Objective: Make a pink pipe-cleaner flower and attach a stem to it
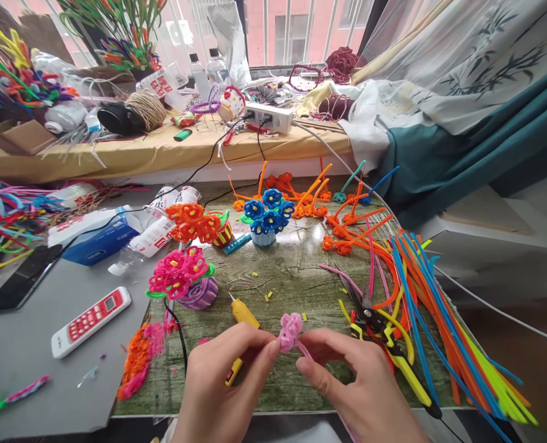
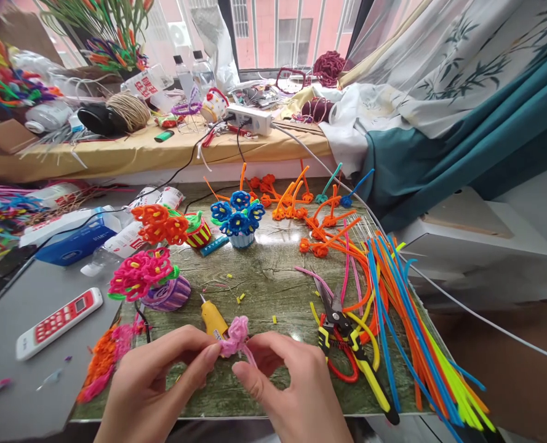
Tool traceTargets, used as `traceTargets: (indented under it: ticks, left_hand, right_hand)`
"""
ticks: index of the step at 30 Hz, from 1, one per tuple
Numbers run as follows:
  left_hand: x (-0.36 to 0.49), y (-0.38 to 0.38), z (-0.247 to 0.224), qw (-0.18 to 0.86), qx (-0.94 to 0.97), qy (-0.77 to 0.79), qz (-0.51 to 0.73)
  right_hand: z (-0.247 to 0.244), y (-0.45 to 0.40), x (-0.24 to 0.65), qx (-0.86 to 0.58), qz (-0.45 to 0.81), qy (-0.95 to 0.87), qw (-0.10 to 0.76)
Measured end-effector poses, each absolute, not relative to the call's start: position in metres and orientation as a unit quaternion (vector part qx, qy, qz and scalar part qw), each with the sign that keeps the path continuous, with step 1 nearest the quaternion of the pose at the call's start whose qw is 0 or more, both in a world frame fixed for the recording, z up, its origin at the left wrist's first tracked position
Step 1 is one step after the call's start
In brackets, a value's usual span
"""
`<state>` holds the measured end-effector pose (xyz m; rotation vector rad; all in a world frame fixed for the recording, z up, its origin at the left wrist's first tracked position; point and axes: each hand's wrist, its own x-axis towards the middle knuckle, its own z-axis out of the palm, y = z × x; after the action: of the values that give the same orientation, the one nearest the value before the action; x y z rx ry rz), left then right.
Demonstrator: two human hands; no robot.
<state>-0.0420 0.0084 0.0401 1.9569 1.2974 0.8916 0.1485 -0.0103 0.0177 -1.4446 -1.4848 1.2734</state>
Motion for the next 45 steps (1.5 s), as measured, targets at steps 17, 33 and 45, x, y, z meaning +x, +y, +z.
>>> traceTargets:
  ticks: [17, 33, 45]
  left_hand:
    - [-0.041, 0.011, 0.043, 0.16, 0.836, 0.434, 0.294]
    - [-0.033, 0.006, 0.044, 0.05, 0.863, 0.412, 0.288]
    - [-0.039, -0.006, 0.041, -0.23, 0.903, 0.298, 0.206]
  right_hand:
    - [0.012, 0.002, 0.139, -0.489, 0.606, -0.509, 0.366]
    - [0.014, -0.002, 0.129, -0.514, 0.439, -0.614, 0.407]
    - [0.011, -0.009, 0.118, -0.42, 0.702, -0.345, 0.46]
